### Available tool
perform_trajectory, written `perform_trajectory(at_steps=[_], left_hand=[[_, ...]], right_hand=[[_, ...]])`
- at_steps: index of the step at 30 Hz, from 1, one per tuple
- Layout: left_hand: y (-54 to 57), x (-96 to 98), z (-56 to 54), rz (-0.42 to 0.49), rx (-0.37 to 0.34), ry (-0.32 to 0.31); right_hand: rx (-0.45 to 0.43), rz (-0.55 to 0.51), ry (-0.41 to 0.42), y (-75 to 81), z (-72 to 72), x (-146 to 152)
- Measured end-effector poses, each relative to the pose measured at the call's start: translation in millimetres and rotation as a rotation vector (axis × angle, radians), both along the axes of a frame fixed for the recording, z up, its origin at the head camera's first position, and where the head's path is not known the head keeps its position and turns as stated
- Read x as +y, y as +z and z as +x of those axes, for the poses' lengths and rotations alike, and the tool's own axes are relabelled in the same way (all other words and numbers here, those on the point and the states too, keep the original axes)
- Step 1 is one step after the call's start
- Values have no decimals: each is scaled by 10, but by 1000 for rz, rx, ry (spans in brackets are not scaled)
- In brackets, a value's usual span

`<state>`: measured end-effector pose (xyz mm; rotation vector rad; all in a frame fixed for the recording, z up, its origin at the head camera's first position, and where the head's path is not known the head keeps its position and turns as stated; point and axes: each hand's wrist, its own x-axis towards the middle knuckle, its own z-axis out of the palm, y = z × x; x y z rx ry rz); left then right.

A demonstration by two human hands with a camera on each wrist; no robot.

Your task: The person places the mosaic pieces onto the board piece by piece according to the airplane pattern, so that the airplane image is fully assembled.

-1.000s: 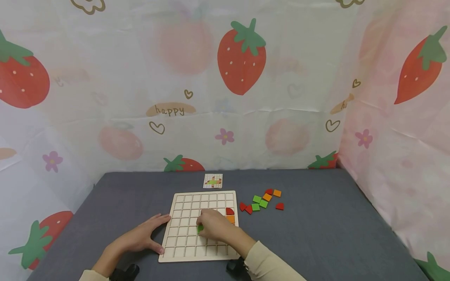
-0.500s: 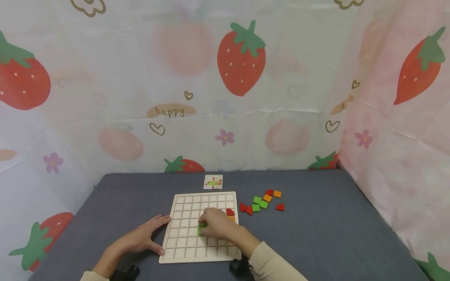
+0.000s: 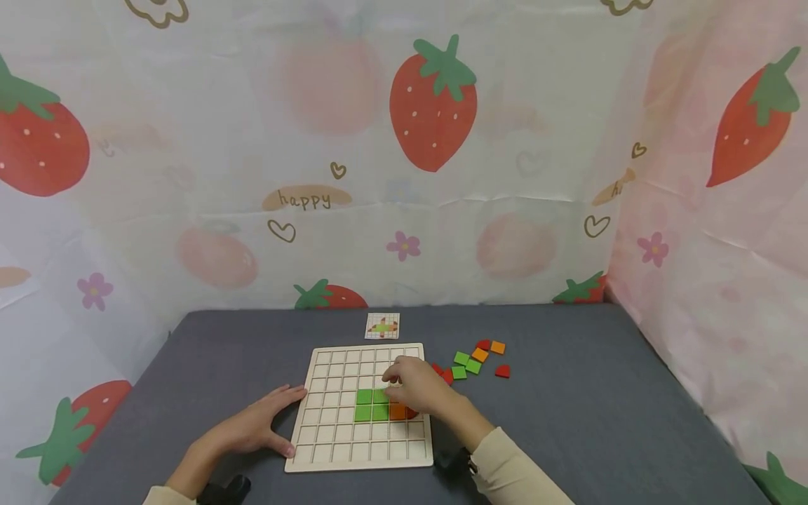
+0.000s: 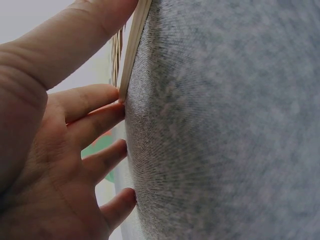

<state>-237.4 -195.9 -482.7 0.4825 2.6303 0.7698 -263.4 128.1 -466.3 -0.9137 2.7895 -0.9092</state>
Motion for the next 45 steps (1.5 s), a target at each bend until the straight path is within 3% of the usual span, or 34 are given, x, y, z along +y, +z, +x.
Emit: perform_trajectory(at_steps=[8,24,38,45], left_hand=[[-15,-10,-14,2,-5,-10],[9,-2,12,3,5,-13],[18,-1,3,14,-2,-12],[31,7,4,2,-7,-12]], right_hand=[[60,-18,-76,12,-61,257],[41,-17,-266,-41,-157,776],[-3,45,-335,-165,-284,1031],[33,105,-351,-154,-269,1067]])
